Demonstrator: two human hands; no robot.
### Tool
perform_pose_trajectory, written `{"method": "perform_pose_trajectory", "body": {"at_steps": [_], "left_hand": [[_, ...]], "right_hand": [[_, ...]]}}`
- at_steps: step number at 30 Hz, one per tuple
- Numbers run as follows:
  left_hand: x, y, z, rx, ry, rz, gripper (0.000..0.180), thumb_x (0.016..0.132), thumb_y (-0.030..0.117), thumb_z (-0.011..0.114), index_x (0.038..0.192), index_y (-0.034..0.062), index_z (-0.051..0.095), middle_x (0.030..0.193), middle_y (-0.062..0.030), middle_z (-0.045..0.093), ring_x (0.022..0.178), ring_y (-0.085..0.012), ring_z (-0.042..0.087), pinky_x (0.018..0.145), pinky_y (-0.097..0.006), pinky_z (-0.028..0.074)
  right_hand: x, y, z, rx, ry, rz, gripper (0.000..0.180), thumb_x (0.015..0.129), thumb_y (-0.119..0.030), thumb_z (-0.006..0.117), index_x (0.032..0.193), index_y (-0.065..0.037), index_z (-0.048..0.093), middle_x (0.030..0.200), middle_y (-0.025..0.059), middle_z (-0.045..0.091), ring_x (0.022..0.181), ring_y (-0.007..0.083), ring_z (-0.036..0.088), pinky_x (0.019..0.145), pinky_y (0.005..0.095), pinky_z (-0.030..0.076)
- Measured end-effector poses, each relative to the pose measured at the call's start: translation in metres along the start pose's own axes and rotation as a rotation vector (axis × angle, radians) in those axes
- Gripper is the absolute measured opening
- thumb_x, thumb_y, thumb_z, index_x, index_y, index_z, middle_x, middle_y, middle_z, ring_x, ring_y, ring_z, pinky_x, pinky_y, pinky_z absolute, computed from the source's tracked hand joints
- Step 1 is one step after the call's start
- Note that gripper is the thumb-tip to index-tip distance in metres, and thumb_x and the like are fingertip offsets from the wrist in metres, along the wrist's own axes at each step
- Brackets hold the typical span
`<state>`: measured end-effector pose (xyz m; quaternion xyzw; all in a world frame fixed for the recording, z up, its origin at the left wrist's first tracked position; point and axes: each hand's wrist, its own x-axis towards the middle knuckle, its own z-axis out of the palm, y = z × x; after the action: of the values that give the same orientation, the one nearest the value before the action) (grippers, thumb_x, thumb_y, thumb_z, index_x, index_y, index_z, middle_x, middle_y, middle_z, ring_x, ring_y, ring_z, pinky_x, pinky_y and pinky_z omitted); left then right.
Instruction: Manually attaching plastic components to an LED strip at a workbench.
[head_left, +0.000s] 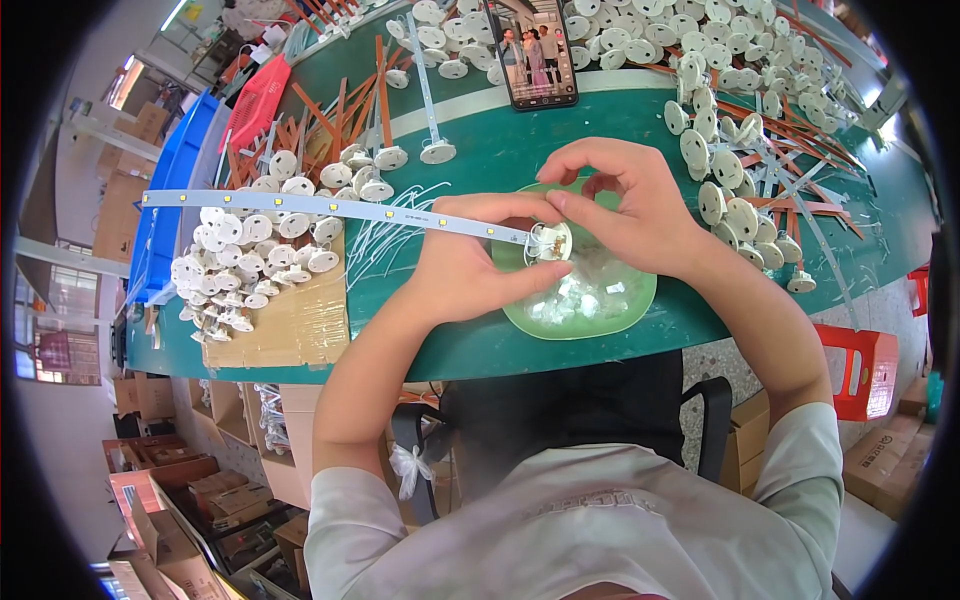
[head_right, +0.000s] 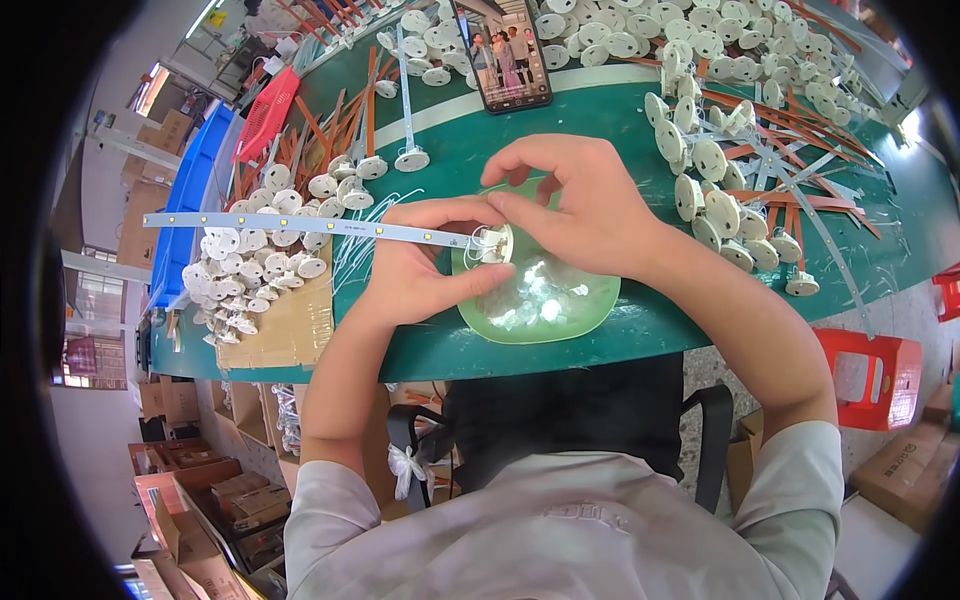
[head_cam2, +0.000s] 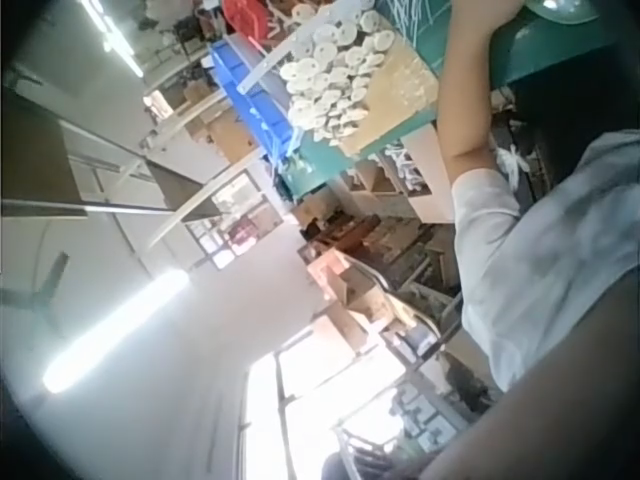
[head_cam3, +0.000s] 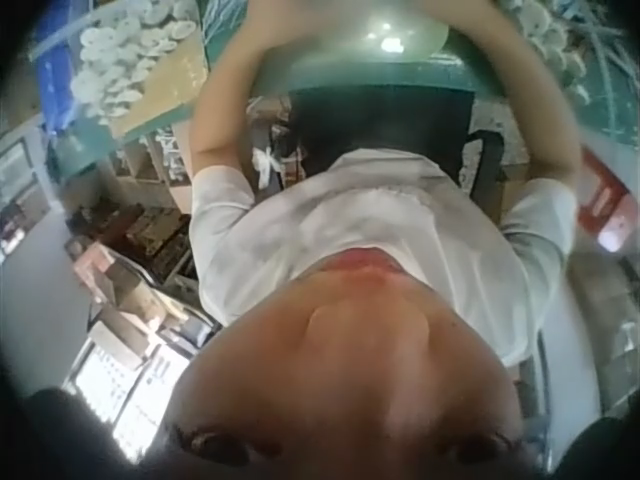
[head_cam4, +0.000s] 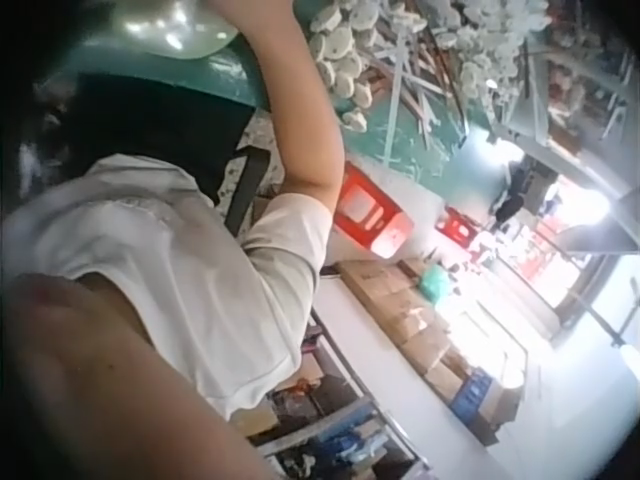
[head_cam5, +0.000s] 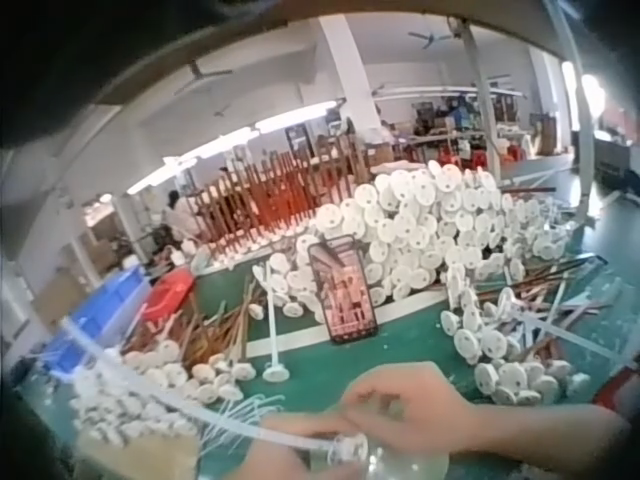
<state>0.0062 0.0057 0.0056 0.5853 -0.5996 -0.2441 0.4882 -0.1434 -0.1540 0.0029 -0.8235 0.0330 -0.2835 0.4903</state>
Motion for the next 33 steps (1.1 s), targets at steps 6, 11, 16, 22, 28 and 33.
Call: {"method": "perform_pose_trajectory", "body": {"at_steps": [6,11,16,22,28,33], "left_hand": [[-0.001,0.000,0.000,-0.004,0.012,-0.011,0.035,0.070,0.014,0.086,0.101,0.0013,0.073,0.095,-0.0077,0.074,0.084,-0.0127,0.068,0.080,-0.028,0.055],[0.000,0.002,-0.002,0.009,0.004,-0.007,0.034,0.070,0.014,0.085,0.100,0.0014,0.074,0.094,-0.0080,0.075,0.085,-0.0129,0.069,0.080,-0.029,0.055],[0.000,0.004,-0.001,0.119,-0.002,-0.017,0.034,0.070,0.016,0.085,0.099,0.0027,0.075,0.092,-0.0085,0.076,0.081,-0.0148,0.071,0.077,-0.029,0.056],[0.002,0.005,0.001,0.221,-0.017,0.051,0.033,0.068,0.019,0.085,0.095,0.0041,0.076,0.086,-0.0092,0.075,0.075,-0.0194,0.073,0.072,-0.029,0.056],[0.002,0.009,-0.002,0.260,-0.044,0.022,0.032,0.067,0.018,0.085,0.094,0.0038,0.076,0.087,-0.0093,0.076,0.076,-0.0197,0.073,0.074,-0.030,0.056],[0.000,0.008,0.001,0.190,-0.044,-0.002,0.034,0.066,0.018,0.085,0.095,0.0032,0.076,0.089,-0.0097,0.076,0.078,-0.0201,0.073,0.076,-0.030,0.056]], "right_hand": [[0.003,-0.001,-0.003,-0.049,-0.045,-0.096,0.016,0.087,-0.002,0.066,0.102,-0.004,0.073,0.097,0.0080,0.071,0.080,0.0163,0.066,0.067,0.0269,0.052],[0.003,-0.003,-0.007,-0.169,-0.029,-0.221,0.013,0.086,-0.003,0.068,0.097,-0.003,0.074,0.089,0.0085,0.071,0.072,0.0179,0.065,0.063,0.0280,0.052],[0.004,-0.004,-0.009,-0.182,-0.060,-0.142,0.009,0.084,-0.003,0.070,0.092,-0.002,0.073,0.084,0.0079,0.070,0.070,0.0177,0.065,0.062,0.0283,0.052],[0.005,-0.004,-0.016,-0.201,-0.153,-0.078,0.006,0.082,-0.003,0.070,0.088,-0.001,0.071,0.081,0.0062,0.069,0.069,0.0170,0.065,0.057,0.0276,0.052],[0.005,-0.007,-0.019,-0.228,-0.201,-0.136,0.005,0.083,-0.004,0.070,0.087,-0.002,0.070,0.081,0.0061,0.069,0.071,0.0164,0.066,0.055,0.0266,0.052],[0.005,-0.006,-0.018,-0.216,-0.236,-0.092,0.005,0.083,-0.004,0.070,0.087,-0.001,0.070,0.081,0.0062,0.070,0.073,0.0164,0.067,0.058,0.0271,0.054]]}}
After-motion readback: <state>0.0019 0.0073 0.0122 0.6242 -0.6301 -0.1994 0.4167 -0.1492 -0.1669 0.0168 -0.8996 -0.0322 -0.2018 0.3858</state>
